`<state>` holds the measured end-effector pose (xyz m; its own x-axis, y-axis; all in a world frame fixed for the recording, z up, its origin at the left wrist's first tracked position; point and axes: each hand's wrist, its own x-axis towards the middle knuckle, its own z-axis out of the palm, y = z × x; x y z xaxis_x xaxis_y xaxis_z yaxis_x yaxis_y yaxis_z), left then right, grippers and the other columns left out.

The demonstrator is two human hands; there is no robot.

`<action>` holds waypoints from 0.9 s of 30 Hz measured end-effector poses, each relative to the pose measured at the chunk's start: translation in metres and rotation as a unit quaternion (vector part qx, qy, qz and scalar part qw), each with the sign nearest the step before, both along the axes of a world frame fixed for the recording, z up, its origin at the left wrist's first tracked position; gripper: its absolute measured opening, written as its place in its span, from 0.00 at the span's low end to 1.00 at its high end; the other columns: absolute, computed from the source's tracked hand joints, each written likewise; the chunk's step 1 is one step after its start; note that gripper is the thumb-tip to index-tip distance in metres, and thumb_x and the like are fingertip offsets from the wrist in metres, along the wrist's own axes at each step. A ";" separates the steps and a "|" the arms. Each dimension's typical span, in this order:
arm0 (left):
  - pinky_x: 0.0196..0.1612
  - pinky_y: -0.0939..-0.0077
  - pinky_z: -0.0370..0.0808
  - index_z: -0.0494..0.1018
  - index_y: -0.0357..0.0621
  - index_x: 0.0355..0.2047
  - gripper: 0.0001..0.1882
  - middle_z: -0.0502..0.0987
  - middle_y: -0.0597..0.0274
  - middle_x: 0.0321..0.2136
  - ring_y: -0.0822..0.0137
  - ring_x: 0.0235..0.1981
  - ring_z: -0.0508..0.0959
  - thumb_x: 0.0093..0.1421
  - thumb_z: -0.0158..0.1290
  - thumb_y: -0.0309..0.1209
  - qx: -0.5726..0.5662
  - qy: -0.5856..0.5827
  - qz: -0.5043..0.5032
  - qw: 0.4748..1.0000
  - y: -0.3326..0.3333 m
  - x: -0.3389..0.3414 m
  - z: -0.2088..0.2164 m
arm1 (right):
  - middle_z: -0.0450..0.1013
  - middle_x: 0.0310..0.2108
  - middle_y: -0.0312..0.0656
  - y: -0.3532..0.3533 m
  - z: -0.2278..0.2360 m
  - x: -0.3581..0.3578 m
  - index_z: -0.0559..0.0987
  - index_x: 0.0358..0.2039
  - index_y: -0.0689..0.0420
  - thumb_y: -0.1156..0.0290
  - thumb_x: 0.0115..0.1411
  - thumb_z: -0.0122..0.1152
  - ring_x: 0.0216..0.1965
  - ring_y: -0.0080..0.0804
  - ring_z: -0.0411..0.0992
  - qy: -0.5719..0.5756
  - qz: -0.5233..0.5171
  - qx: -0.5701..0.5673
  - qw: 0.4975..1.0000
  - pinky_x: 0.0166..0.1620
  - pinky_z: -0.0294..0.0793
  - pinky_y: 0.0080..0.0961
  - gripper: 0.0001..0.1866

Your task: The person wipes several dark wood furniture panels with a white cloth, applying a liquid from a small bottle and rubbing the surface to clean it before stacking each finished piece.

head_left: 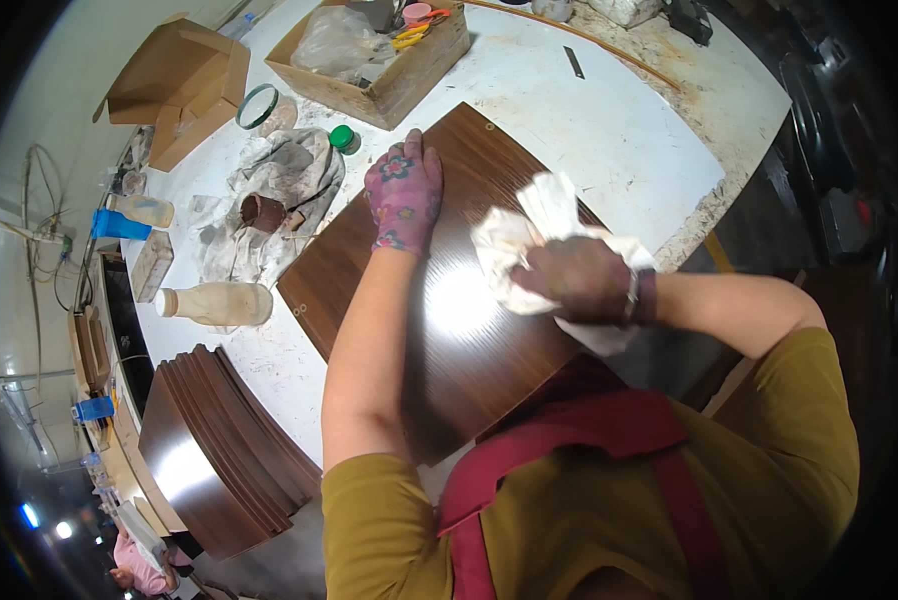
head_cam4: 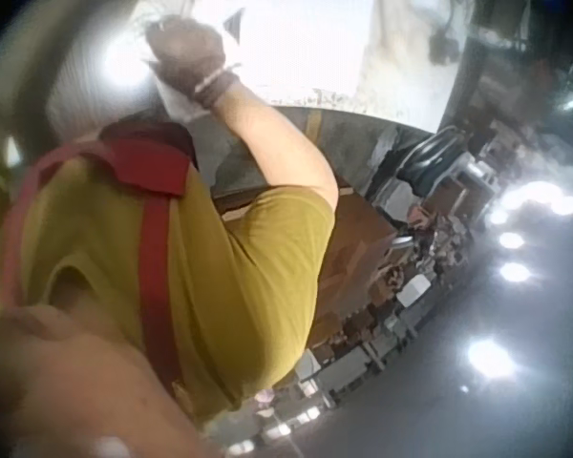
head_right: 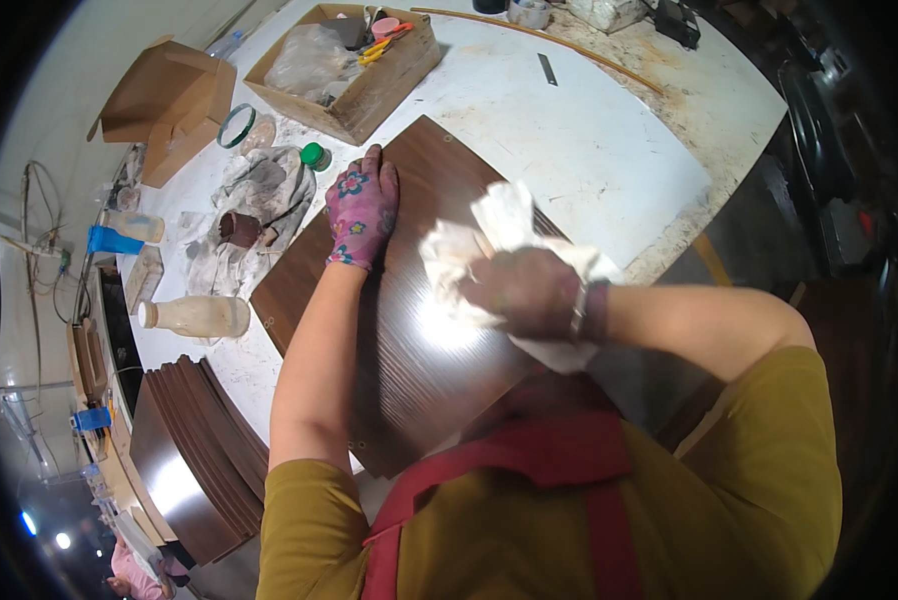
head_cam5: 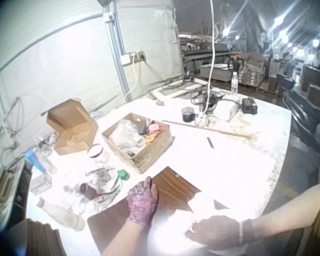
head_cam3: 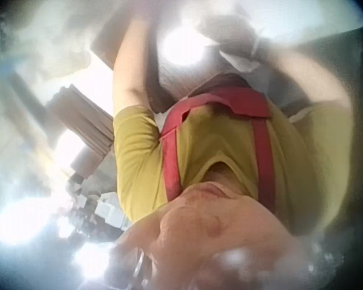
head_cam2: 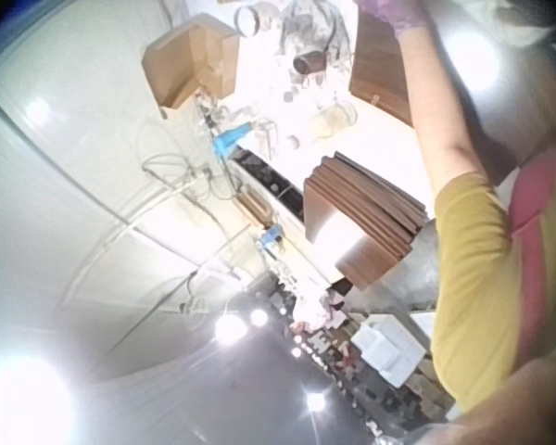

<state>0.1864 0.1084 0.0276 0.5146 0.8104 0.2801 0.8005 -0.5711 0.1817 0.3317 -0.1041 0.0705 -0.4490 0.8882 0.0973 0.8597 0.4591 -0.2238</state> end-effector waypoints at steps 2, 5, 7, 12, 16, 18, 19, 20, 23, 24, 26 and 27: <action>0.52 0.60 0.66 0.70 0.44 0.54 0.22 0.77 0.51 0.40 0.54 0.45 0.76 0.67 0.40 0.43 0.010 -0.007 -0.002 1.000 -0.001 0.004 -0.002 | 0.70 0.33 0.42 -0.007 0.007 0.002 0.76 0.45 0.51 0.70 0.51 0.60 0.31 0.40 0.75 0.001 -0.023 -0.047 0.999 0.31 0.74 0.39 0.19; 0.50 0.56 0.68 0.67 0.45 0.57 0.23 0.76 0.47 0.43 0.49 0.45 0.75 0.68 0.39 0.43 -0.004 -0.010 -0.027 1.000 -0.001 0.009 -0.002 | 0.72 0.37 0.44 0.055 -0.011 0.010 0.76 0.45 0.54 0.67 0.51 0.62 0.37 0.44 0.74 0.007 -0.082 0.016 0.997 0.37 0.75 0.40 0.19; 0.50 0.58 0.69 0.65 0.44 0.58 0.24 0.75 0.46 0.47 0.49 0.48 0.74 0.68 0.39 0.44 -0.026 0.004 -0.072 0.997 0.004 0.003 -0.001 | 0.74 0.34 0.45 0.085 -0.009 0.003 0.78 0.36 0.55 0.70 0.50 0.60 0.37 0.46 0.74 0.033 -0.111 0.052 0.992 0.40 0.74 0.40 0.11; 0.60 0.61 0.64 0.63 0.43 0.60 0.25 0.70 0.44 0.54 0.49 0.56 0.69 0.64 0.46 0.37 -0.086 -0.245 -0.094 0.961 0.015 -0.036 -0.009 | 0.73 0.35 0.40 -0.015 0.017 0.011 0.77 0.48 0.45 0.62 0.49 0.63 0.38 0.40 0.75 -0.004 -0.033 -0.120 0.992 0.38 0.75 0.38 0.23; 0.60 0.62 0.64 0.65 0.42 0.58 0.21 0.71 0.48 0.54 0.49 0.56 0.69 0.65 0.46 0.32 -0.073 -0.269 -0.105 0.955 -0.023 -0.061 0.007 | 0.75 0.36 0.40 -0.041 0.052 0.032 0.79 0.45 0.46 0.57 0.52 0.62 0.38 0.40 0.76 -0.027 -0.050 -0.170 0.984 0.39 0.76 0.37 0.19; 0.59 0.65 0.65 0.68 0.39 0.56 0.18 0.72 0.47 0.53 0.53 0.56 0.70 0.66 0.45 0.29 -0.100 -0.262 -0.109 0.954 -0.058 -0.078 0.029 | 0.74 0.37 0.39 -0.016 0.058 0.018 0.77 0.49 0.47 0.58 0.51 0.65 0.39 0.39 0.75 0.022 -0.134 -0.106 0.985 0.41 0.75 0.36 0.23; 0.59 0.65 0.66 0.68 0.39 0.56 0.19 0.72 0.47 0.53 0.52 0.56 0.70 0.66 0.46 0.29 -0.086 -0.274 -0.116 0.951 -0.074 -0.086 0.034 | 0.72 0.42 0.43 -0.006 0.046 0.015 0.76 0.50 0.47 0.58 0.53 0.64 0.43 0.43 0.73 0.095 -0.096 -0.058 0.989 0.43 0.74 0.36 0.23; 0.60 0.65 0.65 0.67 0.39 0.56 0.19 0.71 0.49 0.53 0.54 0.57 0.70 0.66 0.46 0.29 -0.074 -0.282 -0.117 0.949 -0.089 -0.097 0.036 | 0.71 0.45 0.45 0.002 0.047 0.003 0.76 0.50 0.47 0.58 0.53 0.64 0.47 0.45 0.71 0.044 -0.061 -0.040 0.996 0.47 0.72 0.37 0.23; 0.61 0.63 0.63 0.67 0.41 0.57 0.21 0.71 0.52 0.54 0.55 0.57 0.69 0.63 0.50 0.28 -0.050 -0.347 -0.082 0.933 -0.114 -0.140 0.058 | 0.64 0.58 0.50 0.005 0.077 -0.020 0.76 0.51 0.49 0.60 0.53 0.64 0.58 0.50 0.64 0.119 -0.002 0.084 0.989 0.59 0.63 0.40 0.24; 0.62 0.62 0.63 0.67 0.42 0.57 0.22 0.71 0.53 0.54 0.54 0.57 0.69 0.61 0.51 0.27 -0.051 -0.381 -0.071 0.921 -0.121 -0.147 0.072 | 0.64 0.57 0.47 -0.001 0.092 -0.017 0.77 0.49 0.54 0.61 0.55 0.63 0.59 0.43 0.64 0.290 -0.015 0.056 0.955 0.60 0.62 0.37 0.22; 0.66 0.63 0.58 0.63 0.38 0.60 0.26 0.68 0.53 0.58 0.58 0.61 0.66 0.60 0.51 0.23 -0.038 -0.491 -0.080 0.867 -0.145 -0.160 0.136 | 0.66 0.55 0.42 -0.009 0.107 -0.010 0.72 0.54 0.59 0.55 0.62 0.54 0.55 0.35 0.66 0.614 0.025 -0.112 0.781 0.55 0.70 0.33 0.25; 0.67 0.62 0.57 0.62 0.34 0.61 0.25 0.66 0.47 0.60 0.56 0.62 0.65 0.66 0.46 0.35 0.041 -0.508 -0.108 0.854 -0.162 -0.158 0.173 | 0.67 0.53 0.42 -0.013 0.116 -0.009 0.69 0.57 0.63 0.52 0.66 0.47 0.55 0.33 0.67 0.706 0.039 -0.180 0.684 0.54 0.70 0.31 0.29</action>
<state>0.0286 -0.0535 0.2011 0.1077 0.6839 0.7216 0.1282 -0.7293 0.6720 0.3228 -0.1167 0.1866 -0.1807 0.9474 0.2640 -0.3528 0.1882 -0.9166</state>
